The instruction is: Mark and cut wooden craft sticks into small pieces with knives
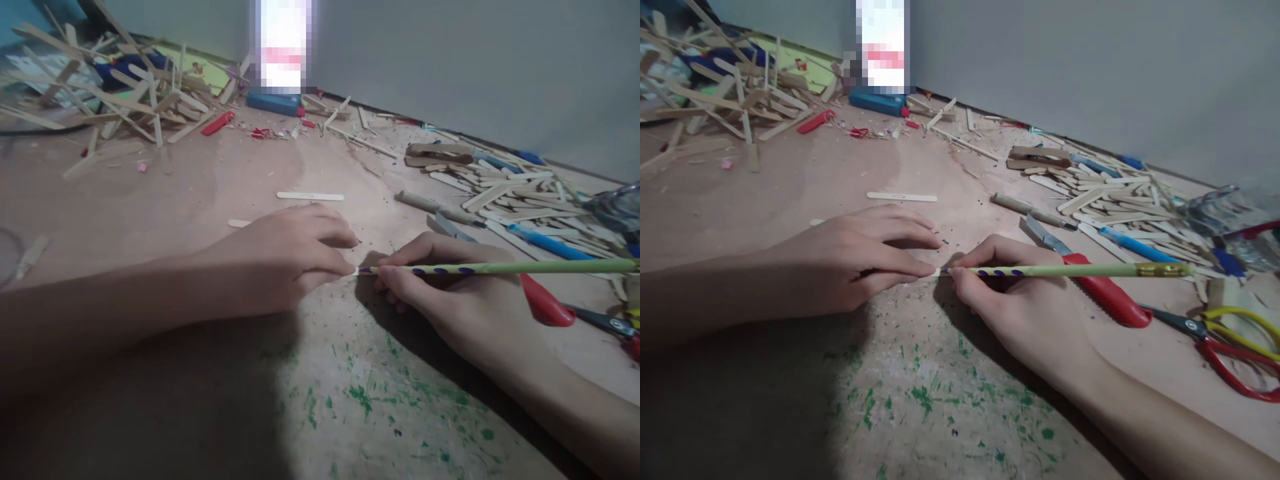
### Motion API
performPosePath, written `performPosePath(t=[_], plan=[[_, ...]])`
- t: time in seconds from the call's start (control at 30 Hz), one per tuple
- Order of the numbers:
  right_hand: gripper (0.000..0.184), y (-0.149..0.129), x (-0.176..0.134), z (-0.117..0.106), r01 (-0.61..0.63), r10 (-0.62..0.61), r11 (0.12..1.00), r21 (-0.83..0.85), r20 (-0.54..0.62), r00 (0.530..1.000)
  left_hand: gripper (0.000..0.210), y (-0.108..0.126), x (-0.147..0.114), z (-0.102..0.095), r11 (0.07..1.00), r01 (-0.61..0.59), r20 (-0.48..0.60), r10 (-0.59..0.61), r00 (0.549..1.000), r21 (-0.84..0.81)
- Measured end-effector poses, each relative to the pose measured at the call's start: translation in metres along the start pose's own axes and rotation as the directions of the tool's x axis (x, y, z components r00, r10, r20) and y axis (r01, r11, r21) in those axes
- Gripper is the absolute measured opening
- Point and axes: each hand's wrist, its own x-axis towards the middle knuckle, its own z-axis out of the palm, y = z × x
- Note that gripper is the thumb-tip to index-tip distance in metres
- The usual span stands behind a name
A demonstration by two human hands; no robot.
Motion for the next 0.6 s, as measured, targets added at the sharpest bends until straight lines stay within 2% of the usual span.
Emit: performPosePath(t=[0.37, 0.5, 0.6], plan=[[0.011, -0.0021, 0.0016, -0.0027, 0.000, 0.000, 1.000, -0.003, 0.044, 0.999, 0.029, -0.0013, 0.0023, 0.0018, 1.000, 0.016, 0.000, -0.016, 1.000, 0.004], [0.012, -0.0034, 0.0008, -0.0010, 0.021, -0.020, 1.000, -0.008, 0.016, 1.000, 0.029, -0.0011, 0.0011, 0.0011, 1.000, 0.020, 0.010, -0.020, 1.000, -0.007], [0.013, -0.0063, 0.0003, 0.0003, -0.012, 0.012, 1.000, 0.003, 0.009, 1.000, 0.028, -0.0009, 0.0004, 0.0009, 1.000, 0.022, 0.015, -0.022, 1.000, -0.012]])
